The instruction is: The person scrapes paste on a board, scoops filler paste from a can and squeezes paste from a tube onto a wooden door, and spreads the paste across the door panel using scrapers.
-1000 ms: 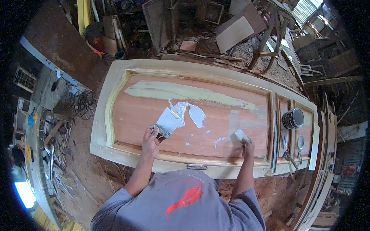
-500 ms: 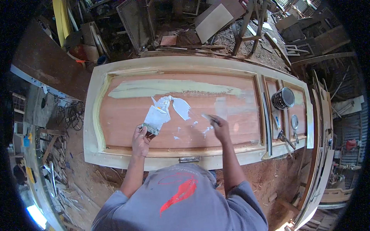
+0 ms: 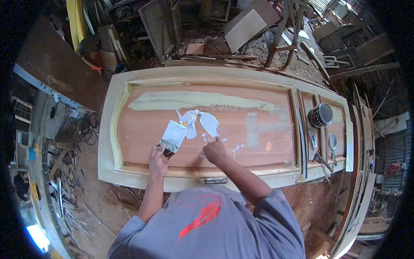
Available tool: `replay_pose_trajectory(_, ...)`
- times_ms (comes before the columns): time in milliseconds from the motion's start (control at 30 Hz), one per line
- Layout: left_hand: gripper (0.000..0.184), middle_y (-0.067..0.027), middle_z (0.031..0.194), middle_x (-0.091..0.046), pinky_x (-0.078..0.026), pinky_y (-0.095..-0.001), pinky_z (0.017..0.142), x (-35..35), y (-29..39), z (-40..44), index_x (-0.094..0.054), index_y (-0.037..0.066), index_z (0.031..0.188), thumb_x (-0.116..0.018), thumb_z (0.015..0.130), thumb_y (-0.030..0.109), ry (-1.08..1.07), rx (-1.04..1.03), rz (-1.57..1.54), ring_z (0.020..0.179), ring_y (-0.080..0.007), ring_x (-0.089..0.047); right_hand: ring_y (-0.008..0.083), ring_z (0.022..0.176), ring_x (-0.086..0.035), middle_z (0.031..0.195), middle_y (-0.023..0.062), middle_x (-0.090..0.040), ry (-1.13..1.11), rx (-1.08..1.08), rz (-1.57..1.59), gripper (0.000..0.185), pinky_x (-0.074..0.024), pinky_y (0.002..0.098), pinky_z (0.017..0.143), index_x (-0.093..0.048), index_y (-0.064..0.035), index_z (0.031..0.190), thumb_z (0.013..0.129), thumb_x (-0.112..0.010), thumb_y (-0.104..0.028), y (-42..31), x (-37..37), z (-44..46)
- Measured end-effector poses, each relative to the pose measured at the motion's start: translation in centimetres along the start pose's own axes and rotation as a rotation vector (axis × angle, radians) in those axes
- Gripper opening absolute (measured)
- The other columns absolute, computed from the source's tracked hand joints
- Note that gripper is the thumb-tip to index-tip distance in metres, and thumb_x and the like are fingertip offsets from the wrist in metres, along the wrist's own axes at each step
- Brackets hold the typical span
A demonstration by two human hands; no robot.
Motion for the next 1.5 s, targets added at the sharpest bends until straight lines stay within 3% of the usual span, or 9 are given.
replay_pose_trajectory(133,0.018,-0.0078,0.110,-0.071,-0.061,-0.0353,0.082,1.1,-0.4,0.1,-0.058,0.006,0.121,-0.062,0.106,0.018,-0.012,0.001,0.014,0.094,-0.0175,-0.072,0.0307,0.100,-0.074,0.112,0.0183,-0.077,0.429,-0.054,0.832,0.036,-0.0560,0.0416,0.091,-0.074,-0.0070,0.123,0.089,-0.061,-0.005,11.7,-3.4,-3.8)
replay_pose_trajectory(267,0.017,-0.0079,0.110,-0.071,-0.061,-0.0340,0.081,1.0,-2.5,0.2,-0.058,0.007,0.120,-0.063,0.105,0.015,-0.039,0.080,-0.035,0.094,-0.0178,-0.072,0.0195,0.096,-0.066,0.114,0.0105,-0.068,0.850,-0.731,1.707,0.040,-0.0536,0.0315,0.076,-0.066,-0.0084,0.132,0.092,-0.068,-0.007,20.7,-10.1,-12.9)
replay_pose_trajectory(367,0.016,-0.0084,0.111,-0.071,-0.062,-0.0345,0.083,-0.6,-4.4,0.2,-0.058,0.007,0.119,-0.064,0.105,0.012,-0.103,0.163,-0.068,0.097,-0.0193,-0.073,0.0200,0.096,-0.067,0.116,0.0106,-0.068,0.852,-1.010,1.722,0.040,-0.0539,0.0326,0.076,-0.065,-0.0056,0.130,0.091,-0.070,-0.008,24.4,-19.8,-16.0)
replay_pose_trajectory(467,0.017,-0.0091,0.112,-0.072,-0.062,-0.0352,0.086,-3.1,-6.2,0.0,-0.058,0.007,0.118,-0.065,0.103,0.010,-0.154,0.242,-0.083,0.100,-0.0205,-0.073,0.0225,0.106,-0.067,0.119,0.0100,-0.070,0.719,-1.317,0.600,0.042,-0.0538,0.0355,0.086,-0.064,-0.0044,0.131,0.090,-0.070,-0.004,22.9,-17.0,-18.6)
replay_pose_trajectory(567,0.018,-0.0102,0.112,-0.073,-0.062,-0.0355,0.089,-4.7,-8.3,0.0,-0.059,0.007,0.118,-0.068,0.102,0.009,-0.181,0.343,-0.125,0.101,-0.0215,-0.074,0.0232,0.113,-0.066,0.125,0.0115,-0.071,1.022,-0.806,0.546,0.041,-0.0523,0.0386,0.096,-0.064,-0.0020,0.132,0.092,-0.069,-0.005,17.6,-11.5,-16.1)
replay_pose_trajectory(700,0.017,-0.0105,0.111,-0.073,-0.062,-0.0351,0.089,-6.1,-12.4,-0.4,-0.062,0.006,0.115,-0.069,0.101,0.009,-0.215,0.458,-0.189,0.101,-0.0213,-0.073,0.0177,0.110,-0.066,0.120,0.0082,-0.073,0.753,-0.091,1.691,0.042,-0.0510,0.0336,0.096,-0.066,-0.0012,0.134,0.097,-0.074,-0.020,3.7,-3.5,-9.7)
replay_pose_trajectory(1033,0.030,-0.0109,0.110,-0.072,-0.061,-0.0370,0.094,-4.5,-11.5,-2.1,-0.063,-0.001,0.123,-0.072,0.101,0.017,-0.232,0.601,0.021,0.100,-0.0207,-0.073,0.0126,0.095,-0.067,0.104,0.0042,-0.071,0.746,-0.237,2.033,0.031,-0.0562,0.0326,0.089,-0.069,0.0035,0.120,0.110,-0.057,-0.023,-0.2,0.1,-3.5)
replay_pose_trajectory(1267,0.042,-0.0183,0.129,-0.068,-0.046,-0.0519,0.109,14.1,-2.0,1.5,-0.065,0.006,0.126,-0.072,0.094,0.031,0.416,-0.399,1.435,0.128,-0.0398,-0.059,0.0344,0.091,-0.074,0.101,0.0223,-0.074,0.636,-0.237,0.675,0.029,-0.0585,0.0438,0.084,-0.071,-0.0056,0.125,0.100,-0.059,-0.009,6.9,5.0,2.2)
replay_pose_trajectory(1500,0.061,-0.0221,0.146,-0.052,-0.030,-0.0563,0.122,16.4,2.9,2.1,-0.054,0.002,0.139,-0.073,0.086,0.026,0.481,-0.653,1.615,0.143,-0.0428,-0.041,0.0388,0.097,-0.071,0.099,0.0210,-0.074,0.483,-0.073,0.252,0.032,-0.0516,0.0517,0.088,-0.075,-0.0105,0.117,0.090,-0.059,-0.003,2.2,10.3,10.9)
Point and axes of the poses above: each hand's wrist, its own z-axis towards the middle knuckle, its own x-axis out of the back of the hand, y = z × x, the point moved 5 cm from there along z, towards the middle knuckle
